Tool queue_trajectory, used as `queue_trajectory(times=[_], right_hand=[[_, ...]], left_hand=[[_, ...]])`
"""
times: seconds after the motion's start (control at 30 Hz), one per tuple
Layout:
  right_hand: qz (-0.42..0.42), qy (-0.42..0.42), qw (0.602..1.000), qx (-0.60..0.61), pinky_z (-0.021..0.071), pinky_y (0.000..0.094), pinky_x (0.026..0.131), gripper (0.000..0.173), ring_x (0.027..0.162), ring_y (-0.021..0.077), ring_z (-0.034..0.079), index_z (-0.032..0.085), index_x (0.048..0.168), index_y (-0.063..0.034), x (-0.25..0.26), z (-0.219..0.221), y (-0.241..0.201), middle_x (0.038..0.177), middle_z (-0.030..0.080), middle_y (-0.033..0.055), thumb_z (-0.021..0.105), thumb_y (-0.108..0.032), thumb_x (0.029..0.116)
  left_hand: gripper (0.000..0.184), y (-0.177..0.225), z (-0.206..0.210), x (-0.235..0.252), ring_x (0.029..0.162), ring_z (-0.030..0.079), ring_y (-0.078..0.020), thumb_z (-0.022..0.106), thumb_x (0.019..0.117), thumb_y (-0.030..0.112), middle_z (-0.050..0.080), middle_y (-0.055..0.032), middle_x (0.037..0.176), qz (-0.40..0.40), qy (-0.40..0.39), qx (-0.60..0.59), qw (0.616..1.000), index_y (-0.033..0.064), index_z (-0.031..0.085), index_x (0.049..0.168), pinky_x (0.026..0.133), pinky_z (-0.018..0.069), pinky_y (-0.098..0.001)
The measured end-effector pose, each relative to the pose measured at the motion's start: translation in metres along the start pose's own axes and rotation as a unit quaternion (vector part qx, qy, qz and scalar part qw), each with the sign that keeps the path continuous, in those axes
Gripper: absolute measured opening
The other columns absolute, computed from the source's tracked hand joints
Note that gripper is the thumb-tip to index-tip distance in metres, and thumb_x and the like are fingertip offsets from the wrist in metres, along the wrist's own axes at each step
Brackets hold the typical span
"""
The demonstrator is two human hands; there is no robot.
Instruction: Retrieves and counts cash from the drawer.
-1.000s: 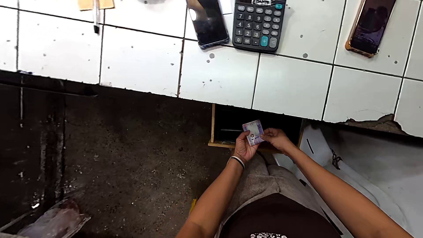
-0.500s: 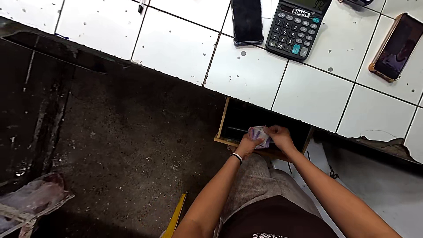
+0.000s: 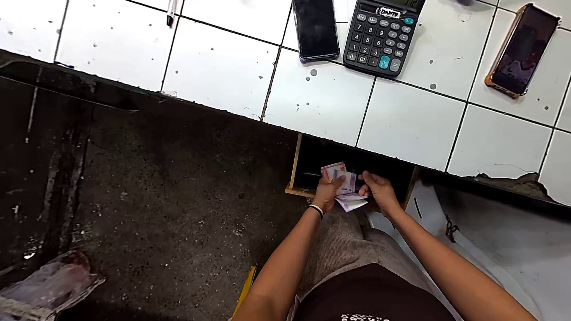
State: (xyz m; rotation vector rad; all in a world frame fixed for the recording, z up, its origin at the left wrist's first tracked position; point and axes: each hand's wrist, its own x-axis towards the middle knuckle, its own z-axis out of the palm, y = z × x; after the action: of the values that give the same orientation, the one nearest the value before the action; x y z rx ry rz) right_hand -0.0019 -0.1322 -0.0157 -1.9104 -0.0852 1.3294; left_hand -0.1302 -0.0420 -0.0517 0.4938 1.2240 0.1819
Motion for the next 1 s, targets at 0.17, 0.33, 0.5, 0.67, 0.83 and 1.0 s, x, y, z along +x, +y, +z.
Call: queue_trajectory(times=[0.17,0.33,0.5,0.67,0.83,1.0], right_hand=[[-0.044,-0.002,0.994,-0.101,0.0530,0.0315,0.085,0.020,0.090,0.0127,0.063,0.073,0.101,-0.0006,0.007,-0.002,0.000,0.106,0.068,0.0102,0.076,-0.019,0.0941],[-0.036,0.009,0.999,-0.027,0.0510,0.0206,0.058,0.026,0.056,0.0029,0.058,0.068,0.107,0.0019,0.001,0.005,-0.005,0.068,0.065,-0.0017,0.063,-0.023,0.1039],[-0.015,0.010,0.991,-0.136,0.0498,0.0318,0.076,0.026,0.076,0.0111,0.058,0.069,0.102,0.0010,0.012,0.012,-0.008,0.087,0.065,0.0061,0.079,-0.021,0.0916],[-0.014,-0.036,0.987,-0.155,0.0514,0.0318,0.082,0.020,0.084,0.0101,0.063,0.073,0.105,-0.0012,0.019,0.011,-0.005,0.093,0.070,0.0073,0.064,-0.020,0.1025],[0.031,0.047,0.992,-0.115,0.0511,0.0331,0.078,0.025,0.080,0.0139,0.061,0.071,0.112,0.0024,0.029,0.009,0.017,0.095,0.069,0.0108,0.057,-0.018,0.1065],[0.129,0.078,0.987,-0.047,0.0560,0.0299,0.074,0.029,0.075,0.0133,0.065,0.065,0.116,0.0046,0.052,0.016,0.033,0.091,0.068,0.0112,0.049,-0.019,0.1103]], left_hand=[[0.032,0.003,0.003,-0.006,0.087,0.072,-0.0171,0.057,0.1032,0.006,0.070,-0.0128,0.101,-0.006,-0.019,-0.009,1.000,-0.0036,0.047,0.132,0.081,0.0616,-0.0345],[0.033,0.003,0.000,0.003,0.085,0.073,-0.0189,0.055,0.1033,0.002,0.070,-0.0144,0.100,-0.004,-0.002,-0.011,1.000,-0.0045,0.044,0.133,0.079,0.0625,-0.0346],[0.045,-0.004,0.002,0.001,0.087,0.072,-0.0153,0.073,0.0867,-0.009,0.070,-0.0125,0.101,0.026,-0.014,0.024,0.999,-0.0062,0.051,0.126,0.080,0.0616,-0.0327],[0.030,-0.003,-0.007,-0.002,0.091,0.072,-0.0225,0.046,0.1081,0.011,0.069,-0.0145,0.105,-0.056,-0.007,-0.135,0.989,0.0043,0.042,0.137,0.081,0.0615,-0.0383],[0.031,-0.001,-0.022,0.004,0.096,0.073,-0.0271,0.030,0.1121,0.022,0.072,-0.0167,0.105,-0.031,0.037,-0.307,0.951,0.0037,0.051,0.126,0.084,0.0612,-0.0422],[0.033,0.017,-0.062,0.005,0.093,0.072,-0.0280,0.025,0.1110,0.026,0.069,-0.0142,0.105,0.046,0.112,-0.352,0.928,0.0063,0.048,0.124,0.079,0.0609,-0.0457]])
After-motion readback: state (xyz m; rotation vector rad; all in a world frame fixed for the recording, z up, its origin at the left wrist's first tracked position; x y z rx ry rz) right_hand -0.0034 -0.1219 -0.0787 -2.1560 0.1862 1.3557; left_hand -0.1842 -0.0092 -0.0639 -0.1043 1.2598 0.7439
